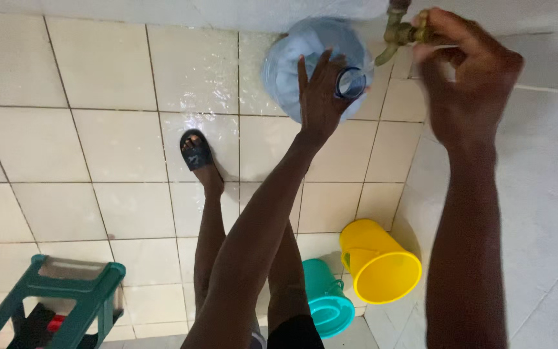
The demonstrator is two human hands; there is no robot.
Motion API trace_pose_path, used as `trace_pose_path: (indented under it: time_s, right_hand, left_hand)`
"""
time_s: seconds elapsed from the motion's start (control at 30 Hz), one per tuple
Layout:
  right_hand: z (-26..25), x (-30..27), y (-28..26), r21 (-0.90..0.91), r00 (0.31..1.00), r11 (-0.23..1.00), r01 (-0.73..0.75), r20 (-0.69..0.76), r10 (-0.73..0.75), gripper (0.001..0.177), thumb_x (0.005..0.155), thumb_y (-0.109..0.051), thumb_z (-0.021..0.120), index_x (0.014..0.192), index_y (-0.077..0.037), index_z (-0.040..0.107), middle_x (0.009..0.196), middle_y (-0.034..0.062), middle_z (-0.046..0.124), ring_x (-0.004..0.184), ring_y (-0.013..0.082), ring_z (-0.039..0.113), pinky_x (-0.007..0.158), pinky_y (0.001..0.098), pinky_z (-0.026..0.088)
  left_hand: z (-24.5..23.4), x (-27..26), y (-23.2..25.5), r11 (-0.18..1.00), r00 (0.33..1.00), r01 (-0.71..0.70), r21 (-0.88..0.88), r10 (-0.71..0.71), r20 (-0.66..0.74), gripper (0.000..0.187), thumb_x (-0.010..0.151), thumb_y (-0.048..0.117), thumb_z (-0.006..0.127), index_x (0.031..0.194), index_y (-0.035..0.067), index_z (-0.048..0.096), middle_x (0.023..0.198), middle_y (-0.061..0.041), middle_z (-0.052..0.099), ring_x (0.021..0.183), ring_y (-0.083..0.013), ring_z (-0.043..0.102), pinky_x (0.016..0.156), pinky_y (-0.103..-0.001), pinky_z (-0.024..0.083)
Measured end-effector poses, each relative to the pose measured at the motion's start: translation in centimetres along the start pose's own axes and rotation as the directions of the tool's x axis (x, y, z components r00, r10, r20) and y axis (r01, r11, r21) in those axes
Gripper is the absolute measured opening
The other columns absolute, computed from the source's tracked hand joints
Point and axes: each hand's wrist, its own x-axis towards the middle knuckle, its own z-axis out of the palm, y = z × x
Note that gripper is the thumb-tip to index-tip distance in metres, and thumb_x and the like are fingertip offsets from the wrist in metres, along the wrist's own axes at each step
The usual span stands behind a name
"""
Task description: The person scrubs a large plastic water jug with a soapy cloth, rotating it to clean multiple sides. They then rinse the jug under a wall tap and place it on the floor.
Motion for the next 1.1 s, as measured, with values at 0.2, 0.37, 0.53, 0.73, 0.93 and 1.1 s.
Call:
trace_pose_path:
  time_s: [0.2, 0.37, 0.53, 0.73, 0.93, 1.1]
  right_hand:
    - [0.4, 6.1, -5.6, -0.411, 0.921, 0.836, 0.363, 0.297, -0.254, 0.028, 0.099, 0.015, 0.077, 0.114, -0.009, 0.075, 0.107, 0.0086, 0.077, 0.103, 0.0188, 0.075, 0.091, 0.0310, 0.061]
    - [0.0, 6.4, -5.0, -0.384, 0.916, 0.847, 0.368, 0.306, -0.260, 0.026, 0.096, 0.013, 0.079, 0.104, -0.010, 0.068, 0.105, 0.0086, 0.076, 0.106, 0.0231, 0.075, 0.092, 0.0336, 0.061]
    - [0.3, 5.0, -5.7, -0.396, 0.955, 0.879, 0.265, 0.231, -0.184, 0.021, 0.104, 0.012, 0.075, 0.123, 0.004, 0.069, 0.114, 0.0188, 0.074, 0.104, 0.0245, 0.076, 0.094, 0.0349, 0.062]
    - [0.7, 4.4, -6.1, -0.333, 0.987, 0.940, 0.077, 0.156, -0.025, 0.030, 0.097, 0.015, 0.068, 0.126, 0.010, 0.064, 0.123, 0.0231, 0.072, 0.113, 0.0292, 0.075, 0.101, 0.0378, 0.061]
    - [0.5, 5.4, -4.8, -0.477, 0.926, 0.802, 0.360, 0.286, -0.245, 0.024, 0.097, 0.019, 0.070, 0.103, -0.003, 0.075, 0.119, 0.0148, 0.076, 0.107, 0.0290, 0.078, 0.093, 0.0360, 0.064]
    - [1.0, 5.6, -5.6, -0.270, 0.987, 0.956, 0.110, 0.145, -0.072, 0.023, 0.100, 0.016, 0.065, 0.112, -0.001, 0.072, 0.114, 0.0177, 0.076, 0.101, 0.0237, 0.077, 0.087, 0.0316, 0.065]
  left_hand:
    - [-0.4, -0.2, 0.4, 1.000, 0.997, -0.002, 0.009, 0.001, 0.075, 0.065, 0.089, 0.040, 0.077, 0.139, 0.008, 0.053, 0.146, -0.008, 0.058, 0.152, -0.0278, 0.038, 0.129, -0.063, 0.004]
    - [0.3, -1.5, 0.2, 0.999, 0.995, 0.015, 0.040, -0.019, 0.097, 0.071, 0.089, 0.019, 0.075, 0.152, 0.008, 0.043, 0.158, -0.009, 0.049, 0.158, -0.0262, 0.033, 0.131, -0.065, 0.000]
    - [1.4, -2.3, 1.0, 0.991, 0.993, 0.094, 0.098, -0.086, -0.079, 0.070, 0.096, 0.022, 0.068, 0.155, 0.005, 0.036, 0.160, -0.009, 0.044, 0.158, -0.0282, 0.029, 0.125, -0.076, -0.009]
    - [2.5, -2.1, 2.2, 0.954, 0.972, 0.166, 0.249, -0.200, 0.119, 0.071, 0.087, 0.024, 0.062, 0.152, 0.007, 0.042, 0.159, -0.009, 0.045, 0.157, -0.0275, 0.031, 0.122, -0.075, -0.009]
    - [2.3, -2.7, 1.5, 0.988, 0.976, 0.102, 0.116, -0.077, -0.202, 0.058, 0.105, 0.027, 0.053, 0.157, 0.009, 0.036, 0.161, -0.004, 0.046, 0.160, -0.0253, 0.035, 0.127, -0.076, -0.014]
    - [2.9, -3.1, 1.7, 0.983, 0.981, 0.145, 0.116, -0.128, -0.145, 0.058, 0.102, 0.022, 0.053, 0.155, 0.007, 0.036, 0.159, -0.006, 0.047, 0.159, -0.0271, 0.036, 0.125, -0.076, -0.015]
